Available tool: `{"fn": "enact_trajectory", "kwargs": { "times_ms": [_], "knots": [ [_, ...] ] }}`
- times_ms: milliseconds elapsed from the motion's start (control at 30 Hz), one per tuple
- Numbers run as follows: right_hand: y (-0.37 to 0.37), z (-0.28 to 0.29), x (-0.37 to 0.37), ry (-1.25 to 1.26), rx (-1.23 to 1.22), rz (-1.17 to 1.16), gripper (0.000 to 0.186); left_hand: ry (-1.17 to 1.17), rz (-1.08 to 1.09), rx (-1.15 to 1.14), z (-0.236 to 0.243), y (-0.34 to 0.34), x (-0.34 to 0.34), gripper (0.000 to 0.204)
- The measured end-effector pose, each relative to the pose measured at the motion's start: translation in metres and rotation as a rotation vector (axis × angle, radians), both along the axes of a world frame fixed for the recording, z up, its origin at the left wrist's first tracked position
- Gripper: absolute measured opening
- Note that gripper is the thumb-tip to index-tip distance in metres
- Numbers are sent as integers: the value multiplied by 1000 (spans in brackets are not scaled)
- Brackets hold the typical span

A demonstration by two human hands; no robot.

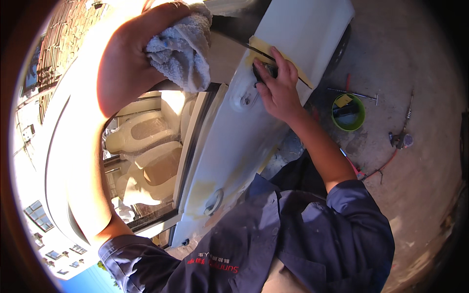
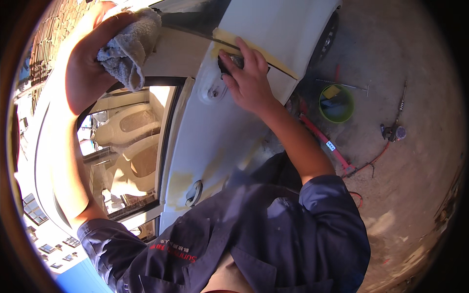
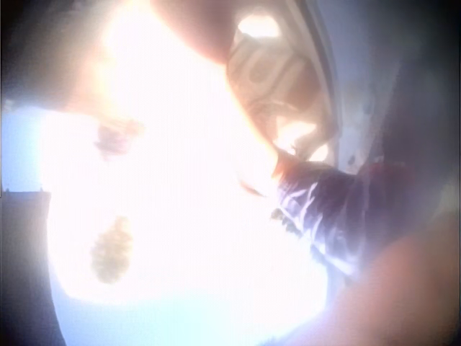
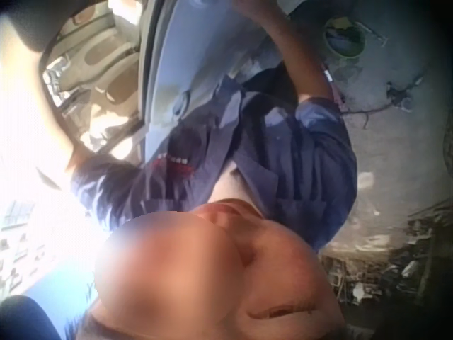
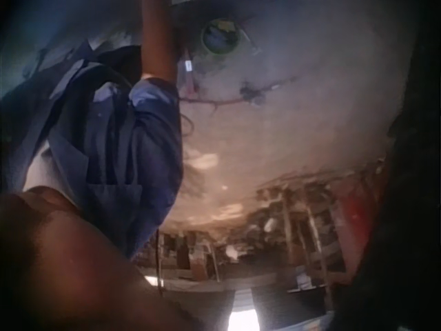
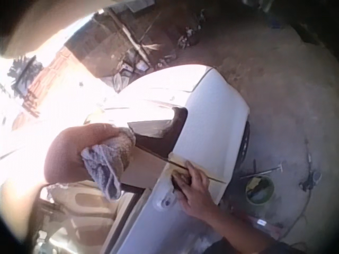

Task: The person sands a yellow filler patch on a white car door using a sanding block and a cloth. They repeatedly dip the sanding block in a green bucket of water and wipe the surface while kneeling beside the vehicle.

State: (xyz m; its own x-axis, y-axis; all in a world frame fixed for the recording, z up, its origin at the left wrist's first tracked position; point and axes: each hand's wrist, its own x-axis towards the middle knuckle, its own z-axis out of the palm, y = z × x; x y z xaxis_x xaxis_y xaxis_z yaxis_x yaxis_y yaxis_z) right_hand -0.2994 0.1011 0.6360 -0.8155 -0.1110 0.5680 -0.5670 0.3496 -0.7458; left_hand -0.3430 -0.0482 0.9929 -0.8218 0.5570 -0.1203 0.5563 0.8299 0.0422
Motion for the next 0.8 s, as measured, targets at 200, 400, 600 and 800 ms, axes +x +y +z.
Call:
{"fn": "enact_trajectory", "kwargs": {
  "times_ms": [200,400,600,800],
  "knots": [
    [2,-5,-10,-20,14,28,54,-31,-24,-51,15,-10,-7,75],
    [-3,-2,-21,-22,6,29,54,-18,-68,-30,17,-11,-15,81],
    [3,-1,-11,-28,40,-15,53,-163,-359,151,14,-19,-43,85],
    [-4,0,-29,28,-22,-24,53,-237,-246,279,6,-18,-41,86]
  ]
}}
